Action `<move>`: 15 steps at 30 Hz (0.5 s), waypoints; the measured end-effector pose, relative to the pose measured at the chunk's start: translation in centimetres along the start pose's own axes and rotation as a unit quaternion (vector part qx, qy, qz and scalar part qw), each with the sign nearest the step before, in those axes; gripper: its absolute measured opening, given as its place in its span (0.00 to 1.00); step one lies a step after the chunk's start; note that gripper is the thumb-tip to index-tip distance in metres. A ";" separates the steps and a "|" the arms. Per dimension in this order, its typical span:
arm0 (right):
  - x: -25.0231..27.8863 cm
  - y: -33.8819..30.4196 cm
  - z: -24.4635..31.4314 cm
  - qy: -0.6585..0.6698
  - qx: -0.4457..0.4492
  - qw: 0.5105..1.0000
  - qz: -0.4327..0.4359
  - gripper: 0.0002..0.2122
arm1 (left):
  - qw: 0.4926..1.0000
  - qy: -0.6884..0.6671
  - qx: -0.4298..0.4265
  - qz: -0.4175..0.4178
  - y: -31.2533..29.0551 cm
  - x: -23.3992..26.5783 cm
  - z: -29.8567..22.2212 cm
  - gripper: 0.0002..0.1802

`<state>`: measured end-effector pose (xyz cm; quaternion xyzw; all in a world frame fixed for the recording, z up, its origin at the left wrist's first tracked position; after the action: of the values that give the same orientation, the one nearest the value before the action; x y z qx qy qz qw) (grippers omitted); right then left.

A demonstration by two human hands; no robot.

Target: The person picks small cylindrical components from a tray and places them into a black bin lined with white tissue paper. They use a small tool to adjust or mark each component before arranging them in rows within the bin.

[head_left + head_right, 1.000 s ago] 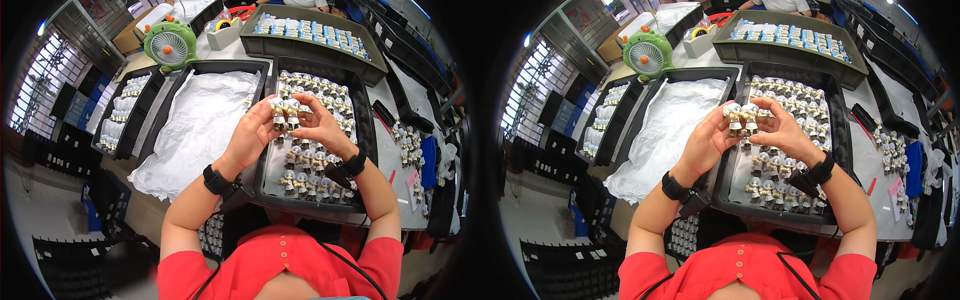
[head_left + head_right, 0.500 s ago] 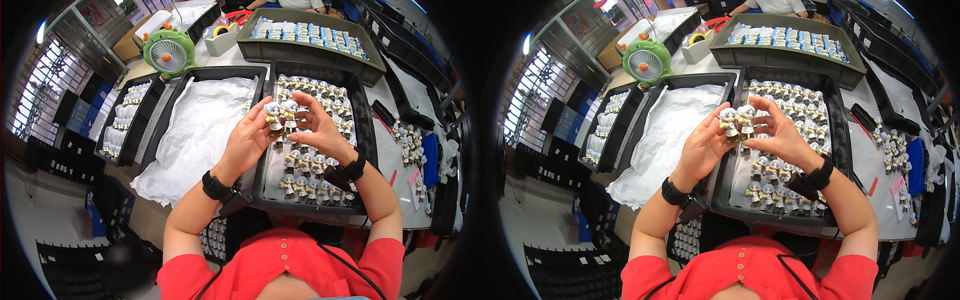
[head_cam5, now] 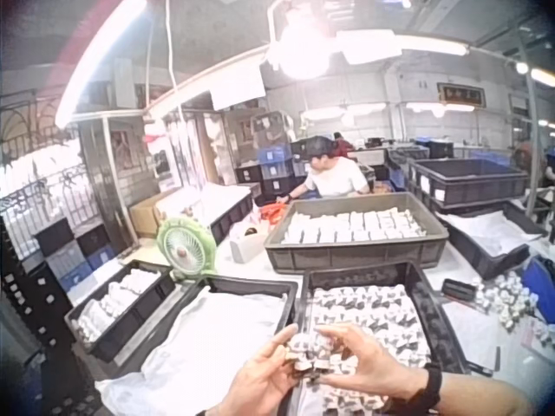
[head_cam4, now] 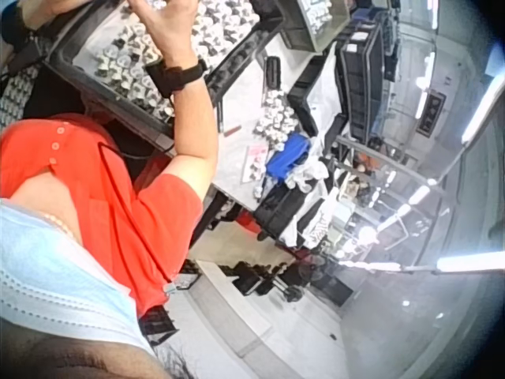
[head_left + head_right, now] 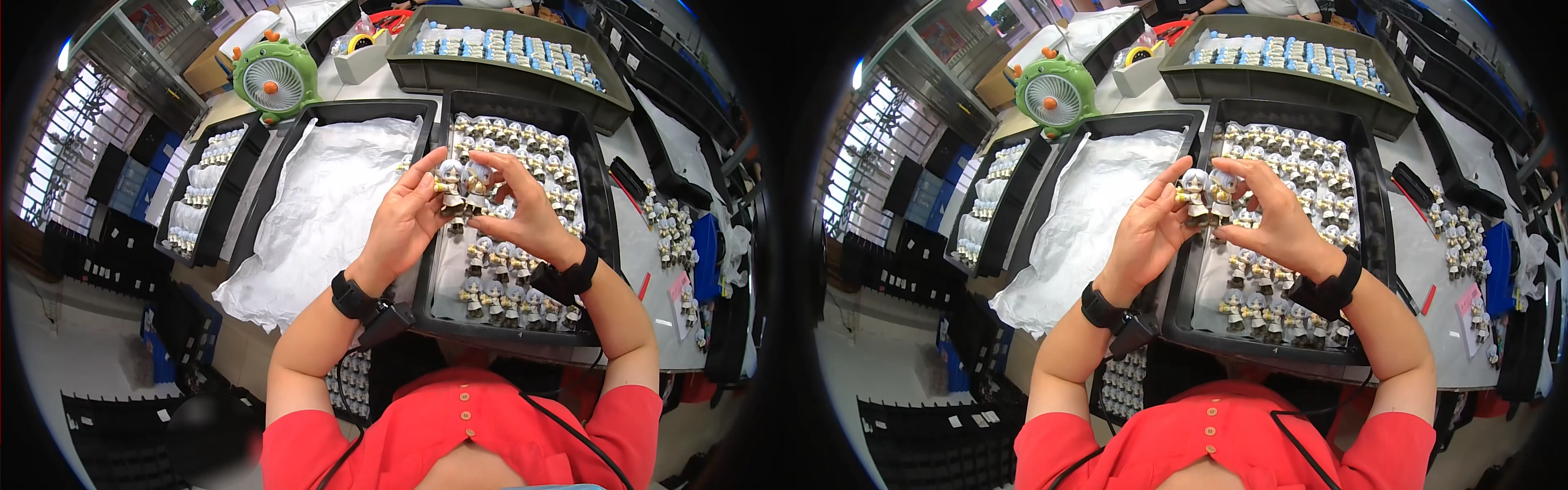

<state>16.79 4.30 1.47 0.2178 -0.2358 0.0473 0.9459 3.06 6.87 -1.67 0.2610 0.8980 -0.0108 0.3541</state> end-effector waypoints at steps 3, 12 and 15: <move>-0.2 -0.1 -0.1 0.029 -0.034 0.999 0.013 0.34 | 1.000 -0.006 0.000 0.002 0.1 0.1 0.1 0.22; -1.4 -0.6 -0.7 0.068 -0.081 0.994 0.011 0.29 | 0.997 0.074 -0.034 0.001 -0.1 -0.1 1.4 0.27; -1.8 -0.7 -1.1 0.042 -0.090 0.995 -0.003 0.27 | 0.995 0.092 -0.027 -0.019 -0.2 0.1 2.2 0.27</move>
<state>15.85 4.14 -0.53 0.1306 -0.1983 0.0326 0.9708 4.28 6.25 -3.36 0.2338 0.9317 0.0312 0.2763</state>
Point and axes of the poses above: each hand's wrist, its own y-axis towards the middle knuckle, its own x-axis out of the back of the hand, z = x × y, the point moved 7 cm from there along y, towards the middle knuckle, and after that the axes turned 8 degrees about -x, right-handed, at the moved point
